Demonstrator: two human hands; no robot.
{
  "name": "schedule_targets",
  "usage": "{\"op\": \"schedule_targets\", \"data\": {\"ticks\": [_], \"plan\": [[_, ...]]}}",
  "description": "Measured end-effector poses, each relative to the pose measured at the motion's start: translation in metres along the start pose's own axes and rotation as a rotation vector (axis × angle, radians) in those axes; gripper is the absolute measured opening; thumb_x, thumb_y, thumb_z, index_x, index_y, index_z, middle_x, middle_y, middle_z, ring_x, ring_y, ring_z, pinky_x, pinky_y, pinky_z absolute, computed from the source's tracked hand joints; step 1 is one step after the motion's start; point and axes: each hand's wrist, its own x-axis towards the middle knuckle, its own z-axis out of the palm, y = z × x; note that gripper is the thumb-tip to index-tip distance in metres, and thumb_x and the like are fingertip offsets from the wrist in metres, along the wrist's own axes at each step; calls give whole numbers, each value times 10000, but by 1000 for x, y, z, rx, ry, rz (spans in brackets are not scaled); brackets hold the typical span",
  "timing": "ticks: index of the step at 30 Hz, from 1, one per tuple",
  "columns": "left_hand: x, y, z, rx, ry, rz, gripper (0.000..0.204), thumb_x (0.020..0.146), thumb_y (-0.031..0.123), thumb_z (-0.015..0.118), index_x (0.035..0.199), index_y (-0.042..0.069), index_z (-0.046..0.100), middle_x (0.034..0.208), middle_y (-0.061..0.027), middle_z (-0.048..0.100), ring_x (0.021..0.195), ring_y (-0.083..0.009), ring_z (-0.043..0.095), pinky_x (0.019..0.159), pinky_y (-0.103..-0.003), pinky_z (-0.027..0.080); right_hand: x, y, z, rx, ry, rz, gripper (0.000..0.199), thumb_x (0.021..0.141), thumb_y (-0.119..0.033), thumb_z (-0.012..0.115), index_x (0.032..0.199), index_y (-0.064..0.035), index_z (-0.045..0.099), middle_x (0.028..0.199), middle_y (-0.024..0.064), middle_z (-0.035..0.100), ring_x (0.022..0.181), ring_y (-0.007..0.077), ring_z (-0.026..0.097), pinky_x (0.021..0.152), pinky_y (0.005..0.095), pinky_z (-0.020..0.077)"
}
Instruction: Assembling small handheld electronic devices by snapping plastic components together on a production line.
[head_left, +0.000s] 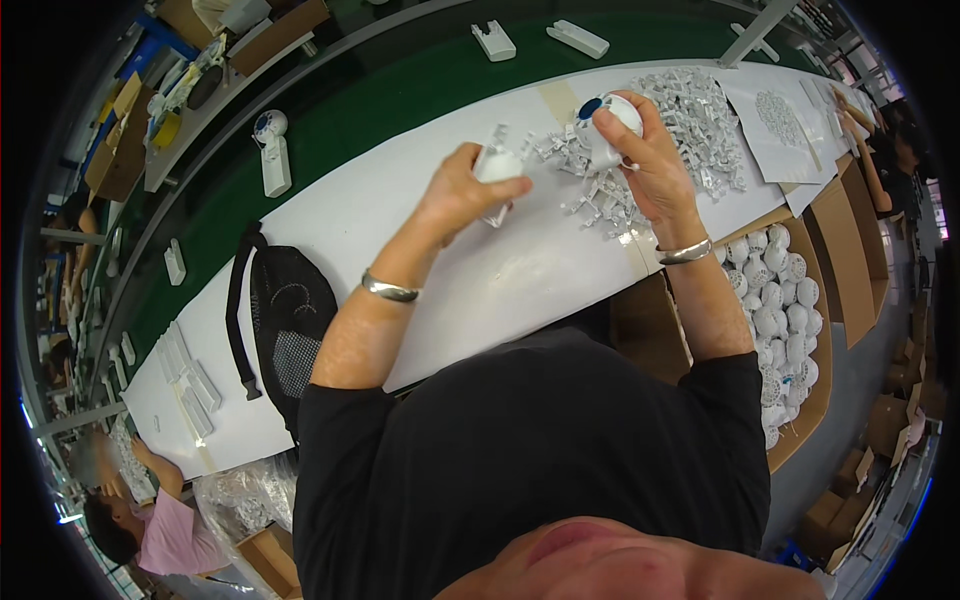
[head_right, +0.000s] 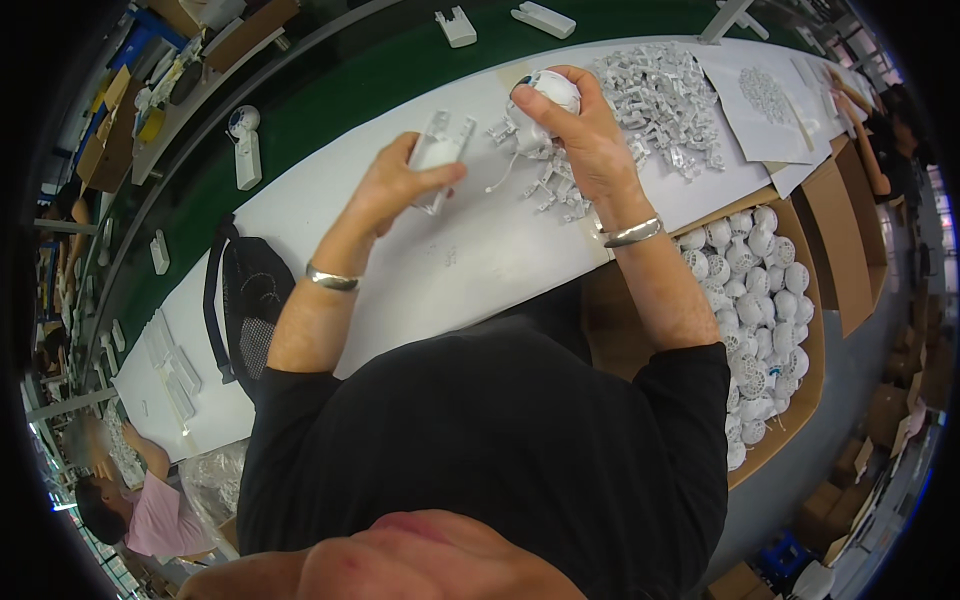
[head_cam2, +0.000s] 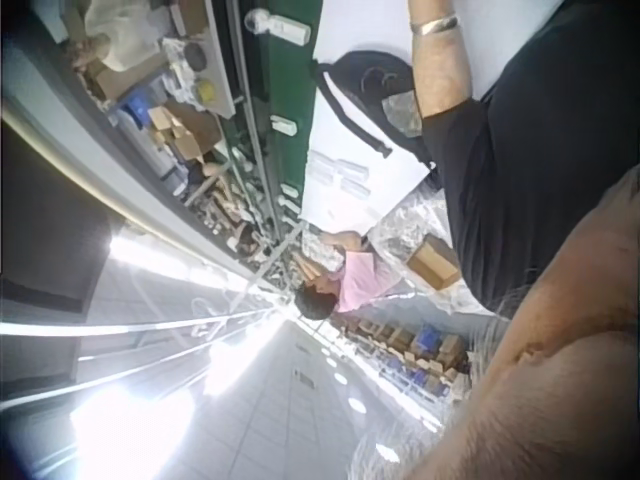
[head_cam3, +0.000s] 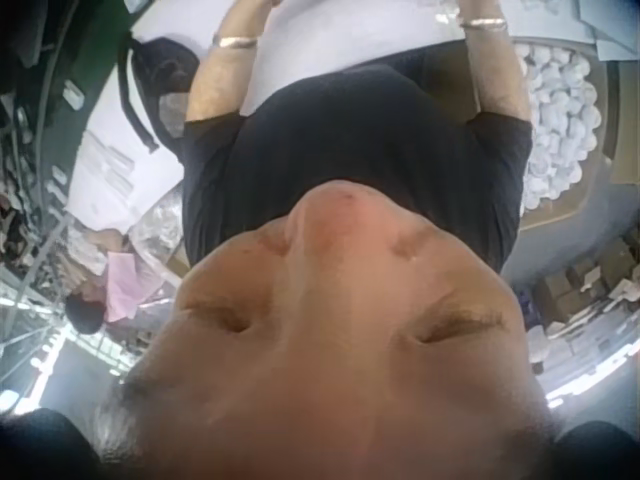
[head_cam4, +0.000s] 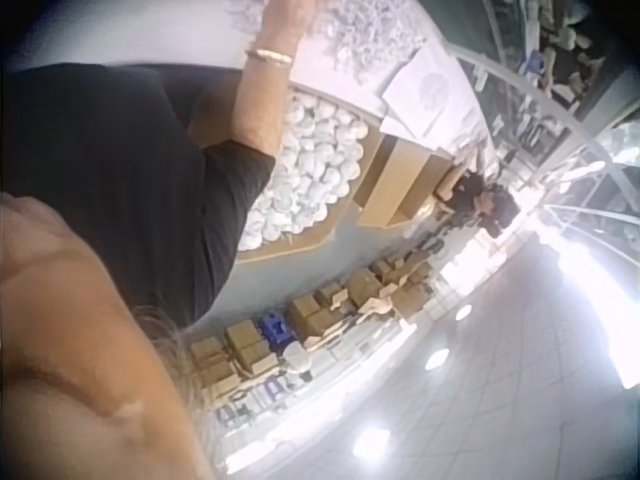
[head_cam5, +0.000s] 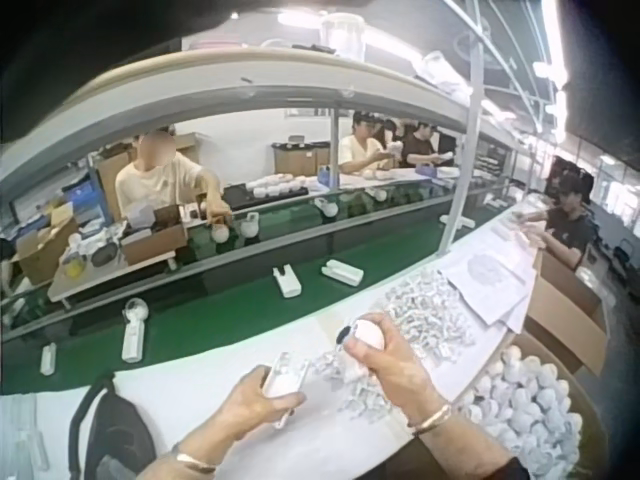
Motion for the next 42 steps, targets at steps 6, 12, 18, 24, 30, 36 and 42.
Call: {"op": "schedule_targets", "data": {"ticks": [6,12,18,24,30,36,42], "plan": [[-28,-18,23,-207,-234,9,647,697,181,806,1174,-80,456,940,-190,612,713,-220,658,680,-278,526,-4,16,-1,14,-61,24,494,855,-79,670,1279,-24,422,1084,134,571,926,165,565,806,240,468],[-36,-26,43,-394,-290,6,592,722,135,787,1160,-56,438,910,-183,615,675,-205,660,631,-264,530,-16,43,5,308,-223,-106,541,860,-67,650,1330,-47,382,1123,120,563,986,165,544,893,256,437],[-45,-25,42,-413,-264,-1,593,724,110,792,1158,-38,417,896,-180,620,671,-196,663,615,-270,545,-21,55,10,204,-217,-224,536,864,-41,625,1340,-66,380,1137,102,563,1008,167,535,930,268,418],[-53,-26,42,-377,-275,66,589,774,156,766,1203,-27,406,918,-180,632,670,-198,665,613,-277,557,-23,58,10,101,-216,-297,531,863,-37,625,1336,-65,386,1152,109,552,1011,166,531,925,270,420],[-51,-28,43,-601,-342,71,499,866,232,676,1231,-16,441,943,-162,649,669,-197,665,611,-263,554,-32,50,8,161,-261,3,516,871,-63,629,1329,-64,391,1174,117,533,1024,173,518,934,275,414],[-54,-22,41,-608,-322,6,410,910,266,616,1192,-12,508,935,-147,657,656,-182,656,591,-242,544,-41,52,15,101,-281,20,487,881,-63,605,1328,-59,412,1155,101,537,977,163,527,896,261,427],[-53,-30,39,-595,-138,57,318,925,242,588,1114,-11,558,874,-124,663,625,-154,629,540,-229,524,-47,14,12,-588,-372,-569,384,847,-33,602,1226,-44,542,1113,84,557,901,165,544,809,245,444]]}}
